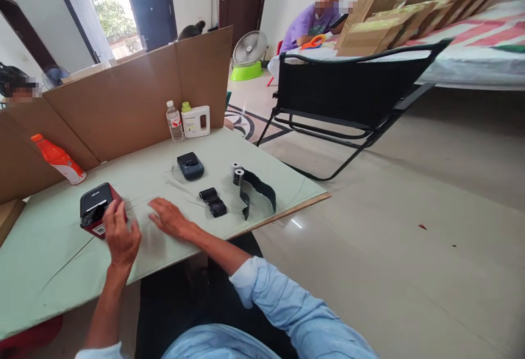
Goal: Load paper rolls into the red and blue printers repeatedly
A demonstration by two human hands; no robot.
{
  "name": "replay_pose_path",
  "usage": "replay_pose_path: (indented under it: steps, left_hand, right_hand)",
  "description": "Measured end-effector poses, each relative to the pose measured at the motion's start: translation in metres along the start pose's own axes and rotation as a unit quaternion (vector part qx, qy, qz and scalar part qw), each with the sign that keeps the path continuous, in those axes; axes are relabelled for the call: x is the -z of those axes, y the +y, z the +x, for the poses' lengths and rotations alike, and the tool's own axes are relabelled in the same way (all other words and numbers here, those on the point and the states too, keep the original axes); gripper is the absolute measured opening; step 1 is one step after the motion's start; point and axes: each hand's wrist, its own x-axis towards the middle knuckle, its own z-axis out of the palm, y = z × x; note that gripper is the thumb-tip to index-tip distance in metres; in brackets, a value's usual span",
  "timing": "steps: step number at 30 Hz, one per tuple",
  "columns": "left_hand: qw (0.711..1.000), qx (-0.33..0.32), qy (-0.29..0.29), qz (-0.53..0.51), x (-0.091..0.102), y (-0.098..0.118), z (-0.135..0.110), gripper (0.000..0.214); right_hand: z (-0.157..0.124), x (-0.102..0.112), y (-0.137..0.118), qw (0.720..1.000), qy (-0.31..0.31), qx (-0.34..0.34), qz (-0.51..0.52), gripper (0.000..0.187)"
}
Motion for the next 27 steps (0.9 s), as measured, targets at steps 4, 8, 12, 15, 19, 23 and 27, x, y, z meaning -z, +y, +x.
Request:
replay_pose_path:
  steps: [4,8,12,15,19,23,27]
  left_hand:
    - [0.977,-0.004,-0.173,-0.126,-0.063,0.013,0.038,0.058]
    - [0.938,0.07,-0.306,-0.149,-0.124,0.038,0.09,0.061]
    - [0.909,0.11,-0.359,-0.181,-0.166,0.072,0.126,0.062]
    - [0.9,0.15,-0.348,-0.217,-0.187,0.088,0.134,0.06]
    - [0.915,0.171,-0.303,-0.204,-0.198,0.088,0.13,0.056]
    - [0.93,0.15,-0.274,-0.194,-0.175,0.065,0.117,0.057]
    - [0.942,0.134,-0.242,-0.19,-0.125,0.031,0.086,0.06]
  right_hand:
    - [0.019,0.053,0.06,0.982,0.16,-0.098,-0.036,0.038]
    - [0.034,0.098,0.105,0.956,0.147,-0.247,-0.061,0.044]
    - [0.04,0.117,0.125,0.932,0.044,-0.356,-0.055,0.043]
    - [0.045,0.118,0.13,0.924,0.025,-0.378,-0.05,0.043]
    - [0.05,0.118,0.127,0.922,0.019,-0.383,-0.042,0.043]
    - [0.05,0.108,0.108,0.933,0.014,-0.36,-0.023,0.042]
    - [0.035,0.074,0.078,0.964,0.027,-0.261,0.046,0.038]
